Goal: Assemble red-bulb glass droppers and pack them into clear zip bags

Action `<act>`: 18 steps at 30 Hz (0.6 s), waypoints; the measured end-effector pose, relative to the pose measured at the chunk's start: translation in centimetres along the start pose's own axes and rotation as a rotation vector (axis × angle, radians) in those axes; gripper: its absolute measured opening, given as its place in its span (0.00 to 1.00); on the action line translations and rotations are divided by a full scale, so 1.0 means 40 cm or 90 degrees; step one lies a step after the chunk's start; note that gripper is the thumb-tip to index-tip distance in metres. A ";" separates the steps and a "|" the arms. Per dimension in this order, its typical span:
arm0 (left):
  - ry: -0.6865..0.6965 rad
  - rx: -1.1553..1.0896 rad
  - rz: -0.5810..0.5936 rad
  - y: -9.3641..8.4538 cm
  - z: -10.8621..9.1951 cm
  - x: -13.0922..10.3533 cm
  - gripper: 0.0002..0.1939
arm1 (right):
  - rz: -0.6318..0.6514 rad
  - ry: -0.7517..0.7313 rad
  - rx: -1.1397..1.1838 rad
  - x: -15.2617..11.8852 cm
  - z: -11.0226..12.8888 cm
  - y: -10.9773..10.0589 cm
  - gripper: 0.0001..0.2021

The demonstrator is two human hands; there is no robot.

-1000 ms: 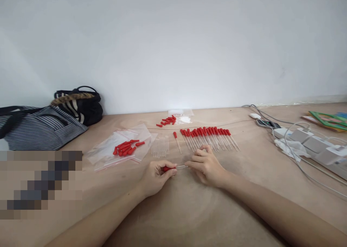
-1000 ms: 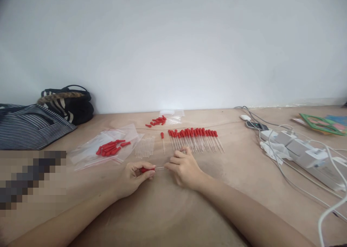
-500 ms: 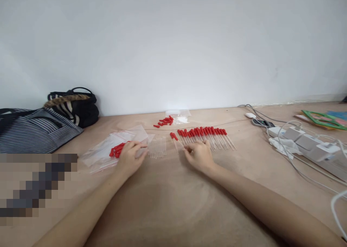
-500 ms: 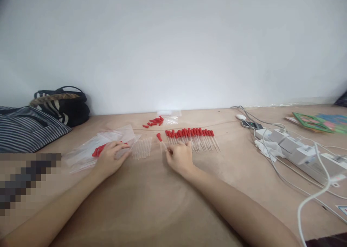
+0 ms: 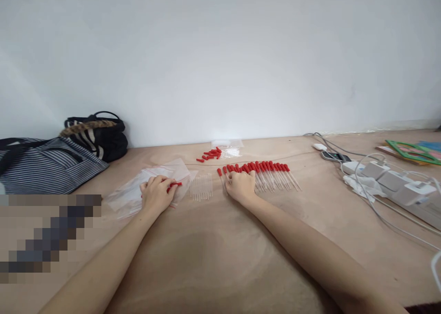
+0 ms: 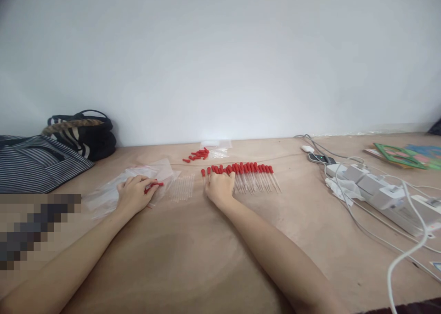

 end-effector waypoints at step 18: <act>0.067 -0.039 -0.103 -0.055 -0.046 -0.029 0.07 | 0.194 -0.072 -0.008 0.039 0.173 0.032 0.14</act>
Point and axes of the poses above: each hand's wrist, its own x-axis towards the middle knuckle, its own y-axis out of the palm, z = x × y, the point moved 7 cm from there along x, towards the middle knuckle, and after that the axes turned 7 degrees about -x, right-handed, at the moved point
